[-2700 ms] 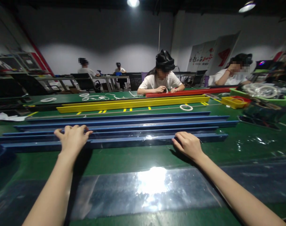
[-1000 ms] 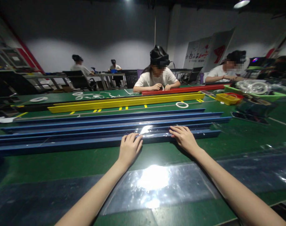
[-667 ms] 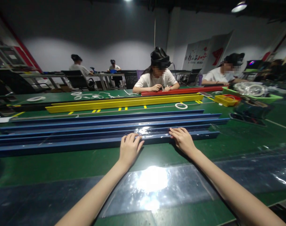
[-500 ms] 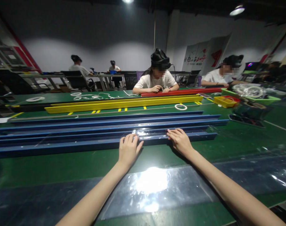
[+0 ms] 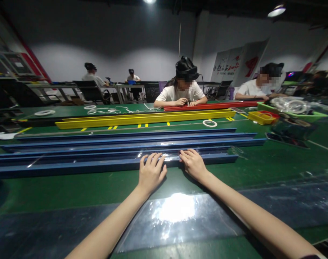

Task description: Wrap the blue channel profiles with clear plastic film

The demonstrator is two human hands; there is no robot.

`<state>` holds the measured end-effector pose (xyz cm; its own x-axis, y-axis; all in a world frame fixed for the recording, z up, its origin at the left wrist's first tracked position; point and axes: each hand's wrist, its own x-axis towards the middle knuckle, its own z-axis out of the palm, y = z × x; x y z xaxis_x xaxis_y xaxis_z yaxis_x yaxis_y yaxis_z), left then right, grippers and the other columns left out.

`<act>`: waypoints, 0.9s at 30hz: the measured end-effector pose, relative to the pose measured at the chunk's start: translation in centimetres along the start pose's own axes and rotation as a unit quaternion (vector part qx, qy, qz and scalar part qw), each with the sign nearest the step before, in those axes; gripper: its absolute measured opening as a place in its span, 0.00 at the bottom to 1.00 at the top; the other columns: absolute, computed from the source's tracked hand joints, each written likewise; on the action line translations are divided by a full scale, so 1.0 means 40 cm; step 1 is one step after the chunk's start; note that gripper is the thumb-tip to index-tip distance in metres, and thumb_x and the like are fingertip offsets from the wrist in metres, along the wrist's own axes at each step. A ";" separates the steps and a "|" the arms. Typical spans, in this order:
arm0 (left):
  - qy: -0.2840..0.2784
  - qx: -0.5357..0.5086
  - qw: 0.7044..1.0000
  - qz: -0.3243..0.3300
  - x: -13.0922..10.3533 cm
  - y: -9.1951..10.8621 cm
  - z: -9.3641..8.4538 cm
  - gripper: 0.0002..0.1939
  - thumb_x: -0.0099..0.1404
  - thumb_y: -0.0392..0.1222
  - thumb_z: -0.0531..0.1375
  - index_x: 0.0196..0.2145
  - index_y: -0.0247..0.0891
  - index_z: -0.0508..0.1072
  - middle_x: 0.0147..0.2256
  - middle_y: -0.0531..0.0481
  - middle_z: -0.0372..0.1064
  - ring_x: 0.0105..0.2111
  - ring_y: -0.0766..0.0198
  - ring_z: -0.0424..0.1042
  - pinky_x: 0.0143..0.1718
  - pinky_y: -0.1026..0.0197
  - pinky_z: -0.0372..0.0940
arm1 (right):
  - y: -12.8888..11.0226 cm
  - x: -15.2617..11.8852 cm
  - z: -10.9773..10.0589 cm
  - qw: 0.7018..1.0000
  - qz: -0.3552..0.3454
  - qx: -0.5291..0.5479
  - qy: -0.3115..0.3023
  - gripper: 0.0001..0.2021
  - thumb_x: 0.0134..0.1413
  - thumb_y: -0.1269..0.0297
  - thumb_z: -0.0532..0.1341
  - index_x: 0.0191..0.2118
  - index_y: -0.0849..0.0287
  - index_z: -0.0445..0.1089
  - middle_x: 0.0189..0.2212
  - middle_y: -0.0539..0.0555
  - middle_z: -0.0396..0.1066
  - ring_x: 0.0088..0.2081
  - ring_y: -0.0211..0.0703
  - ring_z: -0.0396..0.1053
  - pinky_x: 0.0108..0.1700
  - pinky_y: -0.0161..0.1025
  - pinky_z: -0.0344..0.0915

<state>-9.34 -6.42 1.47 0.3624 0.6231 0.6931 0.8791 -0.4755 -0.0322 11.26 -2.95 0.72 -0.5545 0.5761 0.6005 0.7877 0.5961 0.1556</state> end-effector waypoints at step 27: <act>-0.037 0.034 0.998 0.024 -0.003 -0.011 0.011 0.16 0.63 0.38 0.51 0.48 0.38 0.69 0.49 0.44 0.69 0.50 0.54 0.66 0.50 0.49 0.55 | 0.044 -0.039 -0.077 0.994 0.071 -0.015 -0.081 0.25 0.57 0.61 0.54 0.59 0.63 0.56 0.56 0.62 0.60 0.56 0.49 0.57 0.53 0.46 0.54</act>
<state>-9.63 -6.02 1.09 0.4243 0.6456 0.6349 0.8780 -0.4648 -0.1142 14.33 -4.52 2.49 -0.4720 0.7368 0.4841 0.8671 0.4871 0.1040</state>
